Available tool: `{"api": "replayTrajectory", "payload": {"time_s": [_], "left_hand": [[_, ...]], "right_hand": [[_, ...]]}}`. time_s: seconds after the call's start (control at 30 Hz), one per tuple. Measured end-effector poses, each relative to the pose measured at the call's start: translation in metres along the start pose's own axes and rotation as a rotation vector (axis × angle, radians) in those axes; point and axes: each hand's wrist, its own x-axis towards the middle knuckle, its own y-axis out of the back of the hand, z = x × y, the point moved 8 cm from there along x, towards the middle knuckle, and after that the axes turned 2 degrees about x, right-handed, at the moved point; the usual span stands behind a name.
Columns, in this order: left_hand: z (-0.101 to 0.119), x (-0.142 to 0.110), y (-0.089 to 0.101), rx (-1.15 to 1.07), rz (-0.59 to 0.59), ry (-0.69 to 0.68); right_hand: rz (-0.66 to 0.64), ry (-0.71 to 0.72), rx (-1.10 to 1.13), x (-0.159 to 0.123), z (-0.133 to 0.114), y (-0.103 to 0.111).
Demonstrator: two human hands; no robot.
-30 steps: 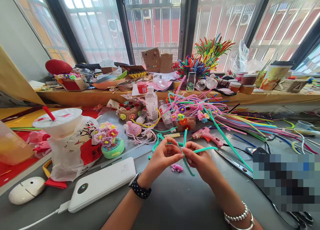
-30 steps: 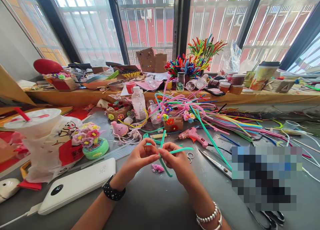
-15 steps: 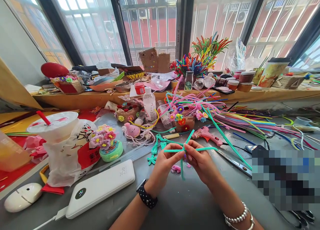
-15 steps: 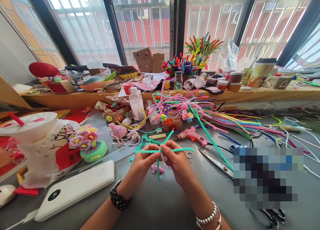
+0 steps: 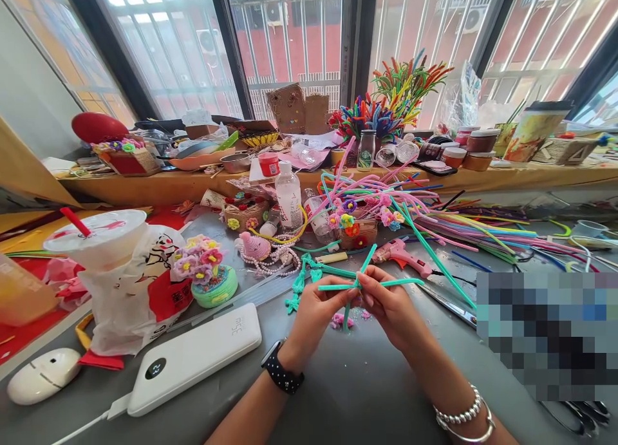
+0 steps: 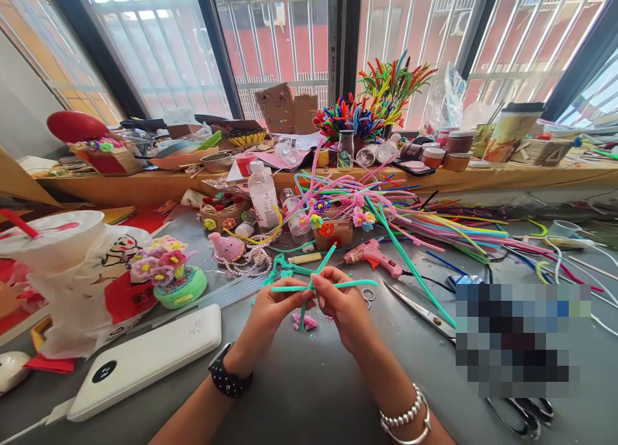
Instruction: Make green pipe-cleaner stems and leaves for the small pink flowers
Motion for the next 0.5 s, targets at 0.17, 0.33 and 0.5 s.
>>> {"api": "replayTrajectory", "payload": {"time_s": [0.17,0.33,0.5], "left_hand": [[0.002,-0.003,-0.001,0.015,0.017,-0.015],[0.005,-0.004,0.007,-0.027,0.064,-0.038],[-0.001,0.000,0.015,-0.214,0.093,0.048]], "right_hand": [[0.017,0.009,-0.049,0.000,0.000,0.001],[0.033,0.108,-0.235,0.000,-0.013,0.005],[0.110,0.412,-0.583,-0.008,-0.039,0.005]]}}
